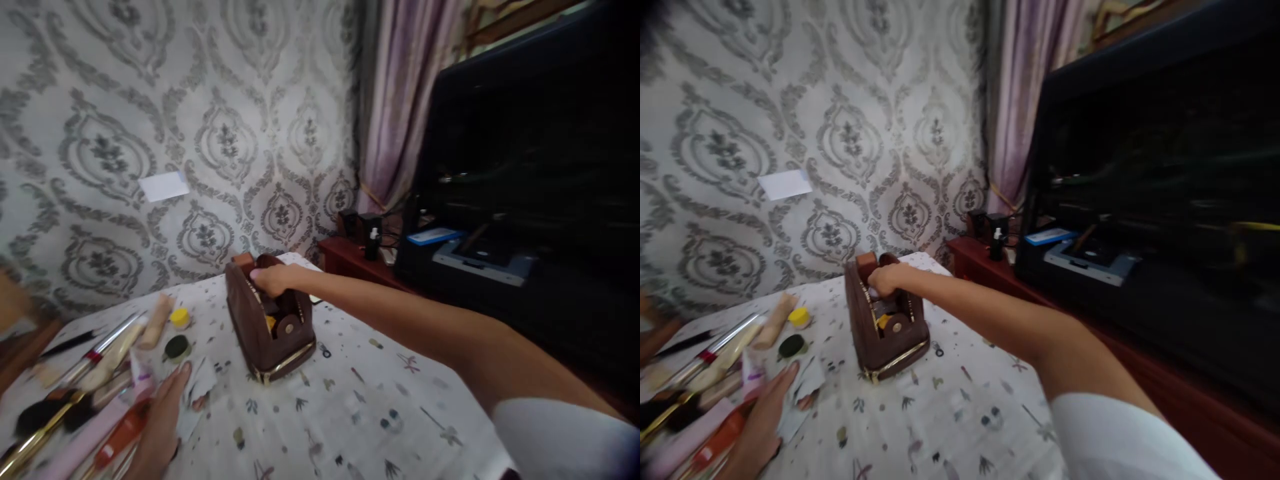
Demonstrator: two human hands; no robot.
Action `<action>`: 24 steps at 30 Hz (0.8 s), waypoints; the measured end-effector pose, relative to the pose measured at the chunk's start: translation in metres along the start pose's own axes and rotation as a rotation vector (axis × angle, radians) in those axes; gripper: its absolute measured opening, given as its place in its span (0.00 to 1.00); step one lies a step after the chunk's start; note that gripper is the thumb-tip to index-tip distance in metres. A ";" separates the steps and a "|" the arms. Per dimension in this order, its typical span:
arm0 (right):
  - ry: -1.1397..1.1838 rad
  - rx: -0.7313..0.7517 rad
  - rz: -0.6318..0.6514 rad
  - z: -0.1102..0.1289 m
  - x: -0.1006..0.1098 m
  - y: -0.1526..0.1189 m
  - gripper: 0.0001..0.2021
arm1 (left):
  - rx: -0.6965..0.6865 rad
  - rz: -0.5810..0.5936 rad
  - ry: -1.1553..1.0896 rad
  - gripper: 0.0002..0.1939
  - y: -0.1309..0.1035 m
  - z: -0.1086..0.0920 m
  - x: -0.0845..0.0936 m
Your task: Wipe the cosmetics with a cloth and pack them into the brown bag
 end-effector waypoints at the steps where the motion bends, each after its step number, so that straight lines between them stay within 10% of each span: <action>1: -0.016 0.019 -0.020 0.001 0.004 -0.005 0.11 | 0.022 0.022 -0.043 0.30 -0.003 -0.004 -0.002; 11: 0.054 0.089 -0.455 0.033 0.019 -0.063 0.20 | -0.096 0.198 -0.177 0.32 -0.002 -0.006 -0.007; 24: 0.437 0.399 -0.124 0.130 -0.059 -0.063 0.08 | -0.445 0.404 -0.003 0.16 -0.010 -0.010 -0.008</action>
Point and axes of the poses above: each hand's wrist, its own y-axis towards the middle knuckle, its own x-axis out of the back of the hand, z = x × y, the point moved 4 cm from there along y, towards the middle knuckle, and after that the axes turned 15 degrees about -x, right-handed, at the moved point
